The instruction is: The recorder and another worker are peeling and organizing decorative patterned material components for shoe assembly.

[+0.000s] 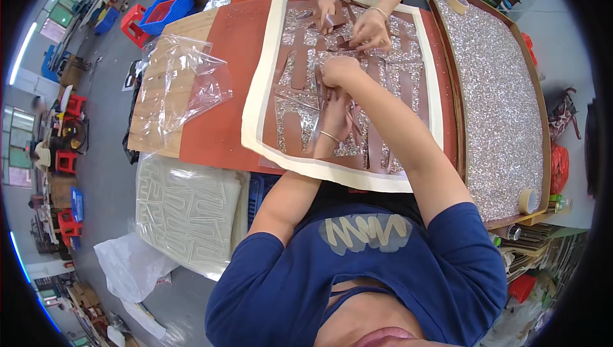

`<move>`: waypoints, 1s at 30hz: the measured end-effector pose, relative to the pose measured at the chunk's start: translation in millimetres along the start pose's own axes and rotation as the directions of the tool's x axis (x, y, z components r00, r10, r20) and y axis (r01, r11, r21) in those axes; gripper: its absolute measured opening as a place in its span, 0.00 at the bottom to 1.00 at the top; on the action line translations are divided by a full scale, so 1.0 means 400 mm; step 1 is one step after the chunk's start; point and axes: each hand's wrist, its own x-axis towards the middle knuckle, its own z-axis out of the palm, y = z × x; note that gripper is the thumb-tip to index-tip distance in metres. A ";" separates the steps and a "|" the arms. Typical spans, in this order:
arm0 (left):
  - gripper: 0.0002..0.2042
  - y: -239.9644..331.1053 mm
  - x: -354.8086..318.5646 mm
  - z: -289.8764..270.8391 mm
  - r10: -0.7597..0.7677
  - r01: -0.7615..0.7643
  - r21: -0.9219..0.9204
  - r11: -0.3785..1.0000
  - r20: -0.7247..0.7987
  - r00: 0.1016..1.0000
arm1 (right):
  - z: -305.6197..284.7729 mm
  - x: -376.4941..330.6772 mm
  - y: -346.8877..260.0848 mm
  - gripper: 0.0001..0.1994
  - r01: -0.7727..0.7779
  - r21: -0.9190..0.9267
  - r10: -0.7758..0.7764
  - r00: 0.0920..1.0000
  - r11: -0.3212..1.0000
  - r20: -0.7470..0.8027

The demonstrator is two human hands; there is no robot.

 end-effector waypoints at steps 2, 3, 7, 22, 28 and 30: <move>0.18 0.015 -0.030 0.055 0.069 -0.069 -0.021 0.997 -0.042 0.997 | 0.001 0.006 0.000 0.14 0.035 -0.089 -0.037 0.999 0.995 -0.019; 0.15 0.016 -0.038 0.066 0.125 -0.129 -0.041 0.991 -0.080 0.989 | 0.004 0.008 -0.002 0.14 0.036 -0.090 -0.038 0.999 0.995 -0.016; 0.19 0.033 -0.044 0.069 0.066 -0.063 0.045 0.997 -0.067 0.996 | -0.032 -0.012 0.013 0.12 0.101 -0.202 -0.127 0.985 0.974 -0.118; 0.10 -0.005 -0.160 0.070 -0.361 0.381 0.099 0.919 -0.171 0.917 | 0.138 -0.554 0.364 0.08 0.219 0.095 -0.169 0.911 0.971 -0.377; 0.12 -0.007 -0.222 0.116 -0.114 0.226 0.194 0.955 -0.463 0.879 | 0.300 -0.633 0.387 0.09 0.250 -0.097 -0.265 0.838 0.963 -0.477; 0.14 -0.009 -0.260 0.117 -0.172 0.258 0.107 0.960 -0.501 0.848 | 0.310 -0.628 0.384 0.09 0.220 -0.149 -0.263 0.865 0.964 -0.428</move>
